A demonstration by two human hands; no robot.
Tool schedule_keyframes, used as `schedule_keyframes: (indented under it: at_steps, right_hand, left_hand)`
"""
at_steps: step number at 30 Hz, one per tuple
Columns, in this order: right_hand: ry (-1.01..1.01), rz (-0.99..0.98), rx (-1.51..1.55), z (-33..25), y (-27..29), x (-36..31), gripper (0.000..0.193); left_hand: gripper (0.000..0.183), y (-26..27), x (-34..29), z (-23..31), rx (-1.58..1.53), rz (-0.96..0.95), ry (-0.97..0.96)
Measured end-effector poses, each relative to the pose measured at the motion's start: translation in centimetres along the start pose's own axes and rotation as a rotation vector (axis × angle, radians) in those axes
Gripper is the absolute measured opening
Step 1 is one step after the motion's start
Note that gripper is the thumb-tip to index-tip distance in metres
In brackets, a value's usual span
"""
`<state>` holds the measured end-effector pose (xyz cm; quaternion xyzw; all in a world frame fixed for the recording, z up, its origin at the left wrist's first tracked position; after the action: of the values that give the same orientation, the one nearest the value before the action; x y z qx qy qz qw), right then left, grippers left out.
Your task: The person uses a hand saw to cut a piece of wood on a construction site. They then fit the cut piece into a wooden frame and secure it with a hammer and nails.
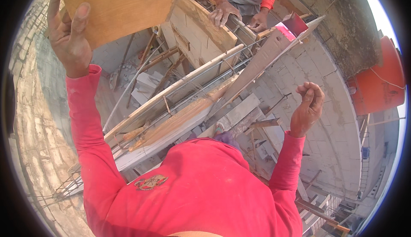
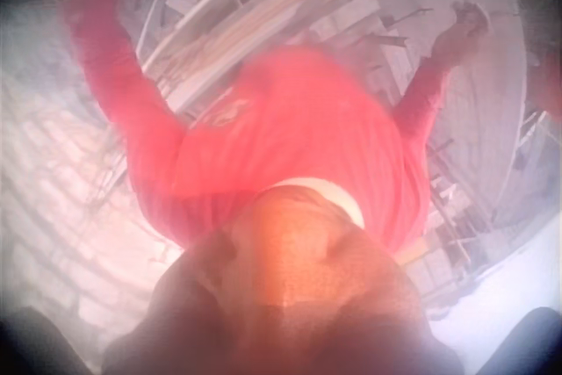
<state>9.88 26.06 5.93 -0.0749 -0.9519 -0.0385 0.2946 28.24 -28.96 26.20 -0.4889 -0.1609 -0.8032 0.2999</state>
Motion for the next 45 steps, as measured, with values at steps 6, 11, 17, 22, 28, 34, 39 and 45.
schedule_keyframes:
  at_steps: [6, 11, 17, 22, 28, 34, 39, 45]
  right_hand:
    - [-1.184, -0.373, -0.406, 23.6, 7.4, -30.8, 0.043]
    - [-0.814, -1.075, -0.514, 26.3, 5.3, -41.2, 0.031]
    - [-0.848, -1.543, -0.595, 23.7, 2.5, -40.5, 0.04]
    - [-0.832, -1.616, -0.553, 23.7, -0.8, -40.7, 0.038]
    - [-0.837, -1.64, -0.508, 26.3, -3.1, -41.9, 0.037]
    - [-0.849, -1.574, -0.501, 27.0, -6.2, -43.4, 0.036]
    - [-0.901, -1.407, -0.517, 26.2, -6.7, -46.0, 0.036]
    - [-0.835, -1.245, -0.488, 25.2, -3.6, -52.6, 0.036]
  left_hand:
    - [0.063, 19.8, -5.0, 7.0, 0.409, 0.308, 0.111]
    - [0.067, 28.4, -11.7, 11.4, 0.565, 0.494, 0.263]
    - [0.071, 31.7, -17.9, 15.5, 0.633, 0.613, 0.332]
    - [0.072, 31.8, -21.6, 18.5, 0.694, 0.793, 0.367]
    - [0.071, 32.3, -25.0, 20.8, 0.666, 0.845, 0.408]
    - [0.071, 35.3, -30.1, 19.8, 0.562, 0.89, 0.483]
    - [0.069, 38.9, -33.1, 18.1, 0.593, 0.88, 0.652]
    - [0.067, 43.0, -35.3, 17.4, 0.538, 0.819, 0.754]
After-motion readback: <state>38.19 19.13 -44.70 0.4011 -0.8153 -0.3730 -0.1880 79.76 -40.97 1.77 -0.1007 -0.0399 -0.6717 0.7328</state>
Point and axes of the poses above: each hand's wrist, its own x-axis towards the middle knuckle, its own y-axis out of the back of the hand, z = x × y, the point moved 9 cm from there along x, towards the middle knuckle, and after that the axes turned 1 degree about x, right-handed, at the moved point
